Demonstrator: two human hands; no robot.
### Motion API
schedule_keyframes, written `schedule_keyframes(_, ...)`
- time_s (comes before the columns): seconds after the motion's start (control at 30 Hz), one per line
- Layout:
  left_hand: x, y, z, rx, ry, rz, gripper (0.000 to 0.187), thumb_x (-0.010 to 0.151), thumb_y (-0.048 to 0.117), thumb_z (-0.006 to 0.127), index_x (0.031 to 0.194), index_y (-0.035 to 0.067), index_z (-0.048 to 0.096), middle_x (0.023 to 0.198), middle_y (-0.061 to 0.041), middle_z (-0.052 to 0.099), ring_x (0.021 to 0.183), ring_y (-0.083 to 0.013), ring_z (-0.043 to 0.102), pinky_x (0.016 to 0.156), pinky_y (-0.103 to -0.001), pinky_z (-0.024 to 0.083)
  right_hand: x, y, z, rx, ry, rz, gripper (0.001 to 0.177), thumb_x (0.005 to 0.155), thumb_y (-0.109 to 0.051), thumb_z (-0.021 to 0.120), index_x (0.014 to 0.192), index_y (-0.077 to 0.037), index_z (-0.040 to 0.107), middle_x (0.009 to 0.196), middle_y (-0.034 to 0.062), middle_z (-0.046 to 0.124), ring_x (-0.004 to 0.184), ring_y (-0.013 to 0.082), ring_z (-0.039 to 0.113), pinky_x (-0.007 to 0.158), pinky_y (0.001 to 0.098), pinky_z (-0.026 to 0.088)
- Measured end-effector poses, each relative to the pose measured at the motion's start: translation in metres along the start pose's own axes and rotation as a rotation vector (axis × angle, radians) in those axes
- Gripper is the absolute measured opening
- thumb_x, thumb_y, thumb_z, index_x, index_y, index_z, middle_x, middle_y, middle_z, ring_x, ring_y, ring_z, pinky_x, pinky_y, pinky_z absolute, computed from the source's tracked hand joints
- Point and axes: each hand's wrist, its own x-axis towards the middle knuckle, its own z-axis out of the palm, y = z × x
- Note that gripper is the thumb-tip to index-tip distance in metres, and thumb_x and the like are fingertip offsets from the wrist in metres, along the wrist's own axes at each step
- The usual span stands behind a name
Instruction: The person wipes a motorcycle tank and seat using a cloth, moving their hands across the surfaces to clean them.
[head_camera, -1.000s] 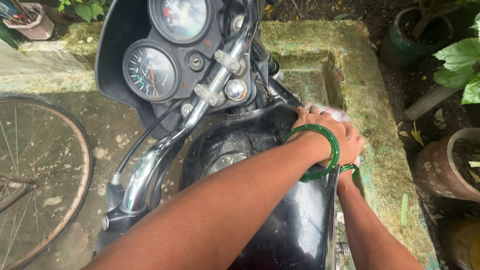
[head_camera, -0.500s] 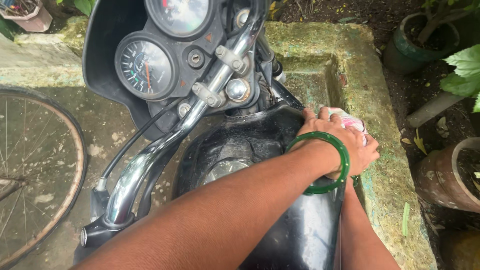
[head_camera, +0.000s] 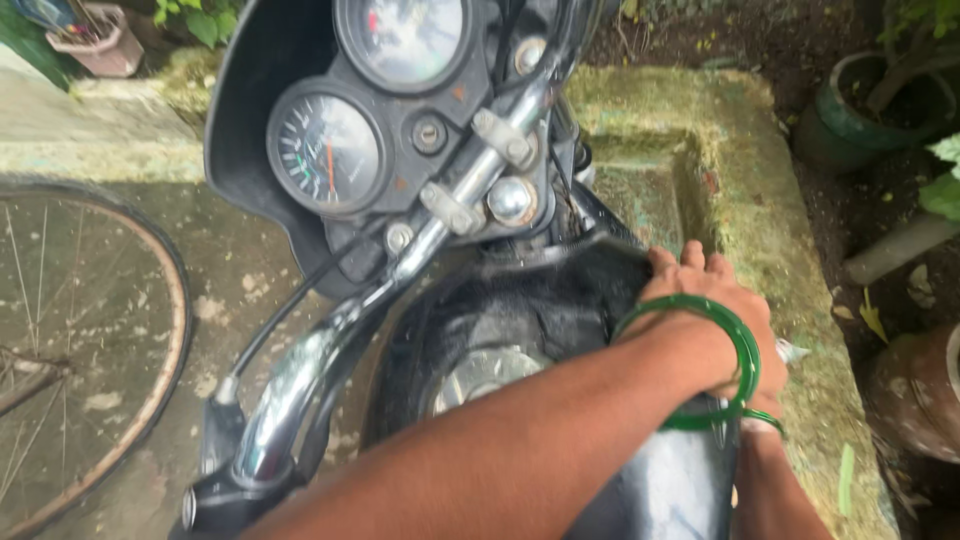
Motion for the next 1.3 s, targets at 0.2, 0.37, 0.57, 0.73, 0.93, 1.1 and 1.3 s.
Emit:
schedule_keyframes(0.2, 0.006, -0.002, 0.005, -0.082, 0.025, -0.030, 0.067, 0.085, 0.057, 0.062, 0.136, 0.014, 0.066, 0.152, -0.017, 0.048, 0.148, -0.0366, 0.033, 0.122, -0.059, 0.021, 0.015, 0.006, -0.010, 0.028, -0.118, 0.067, 0.044, 0.085, -0.009, 0.061, 0.128, -0.007, 0.059, 0.116, 0.0110, 0.067, 0.101, 0.0227, 0.067, 0.087, 0.0359, 0.056)
schedule_keyframes(0.37, 0.015, -0.002, 0.010, -0.169, 0.155, -0.040, 0.076, 0.093, 0.064, 0.047, 0.145, 0.008, 0.050, 0.159, -0.023, 0.033, 0.151, -0.0415, 0.020, 0.120, -0.065, 0.011, 0.042, -0.038, -0.033, 0.153, -0.395, 0.265, 0.042, 0.085, -0.007, 0.058, 0.127, -0.007, 0.062, 0.114, 0.0100, 0.070, 0.098, 0.0215, 0.069, 0.085, 0.0353, 0.058)
schedule_keyframes(0.57, 0.018, -0.009, 0.015, -0.473, 0.478, -0.134, 0.081, 0.092, 0.062, 0.045, 0.155, 0.012, 0.037, 0.159, -0.021, 0.036, 0.154, -0.0370, 0.019, 0.122, -0.061, 0.011, 0.100, -0.078, -0.083, 0.377, -0.457, 0.272, 0.036, 0.096, -0.009, 0.061, 0.130, 0.002, 0.067, 0.120, 0.0129, 0.071, 0.099, 0.0195, 0.068, 0.087, 0.0332, 0.055)
schedule_keyframes(0.73, 0.026, -0.014, 0.023, -0.510, 0.708, -0.192, 0.089, 0.094, 0.067, 0.042, 0.160, 0.011, 0.023, 0.165, -0.020, 0.027, 0.156, -0.0364, 0.013, 0.121, -0.061, 0.009, 0.049, -0.118, -0.002, 0.408, -0.801, -0.009, 0.040, 0.107, -0.029, 0.052, 0.139, -0.007, 0.060, 0.128, 0.0091, 0.069, 0.109, 0.0165, 0.067, 0.097, 0.0318, 0.054)
schedule_keyframes(0.93, 0.027, -0.013, 0.024, -0.574, 0.774, -0.178, 0.098, 0.093, 0.072, 0.043, 0.163, 0.010, 0.018, 0.167, -0.023, 0.020, 0.157, -0.0378, 0.009, 0.124, -0.058, 0.006, 0.027, -0.176, -0.029, 0.608, -0.714, 0.291, 0.036, 0.104, -0.023, 0.060, 0.128, 0.004, 0.062, 0.120, 0.0152, 0.070, 0.102, 0.0240, 0.068, 0.091, 0.0395, 0.057)
schedule_keyframes(1.1, 0.026, -0.012, 0.024, -0.535, 0.736, -0.172, 0.099, 0.092, 0.074, 0.043, 0.163, 0.009, 0.019, 0.168, -0.025, 0.017, 0.157, -0.0386, 0.006, 0.123, -0.058, 0.003, 0.047, -0.169, -0.002, 0.308, -0.752, 0.140, 0.036, 0.104, -0.023, 0.059, 0.129, 0.004, 0.061, 0.120, 0.0152, 0.070, 0.103, 0.0239, 0.068, 0.091, 0.0392, 0.057)
schedule_keyframes(1.3, 0.030, -0.012, 0.029, -0.549, 0.755, -0.146, 0.100, 0.093, 0.076, 0.041, 0.163, 0.008, 0.018, 0.168, -0.024, 0.016, 0.159, -0.0367, 0.003, 0.125, -0.058, 0.000, 0.055, -0.166, 0.022, 0.131, -0.734, 0.002, 0.037, 0.104, -0.024, 0.058, 0.129, 0.003, 0.061, 0.121, 0.0151, 0.069, 0.103, 0.0238, 0.068, 0.092, 0.0387, 0.056)
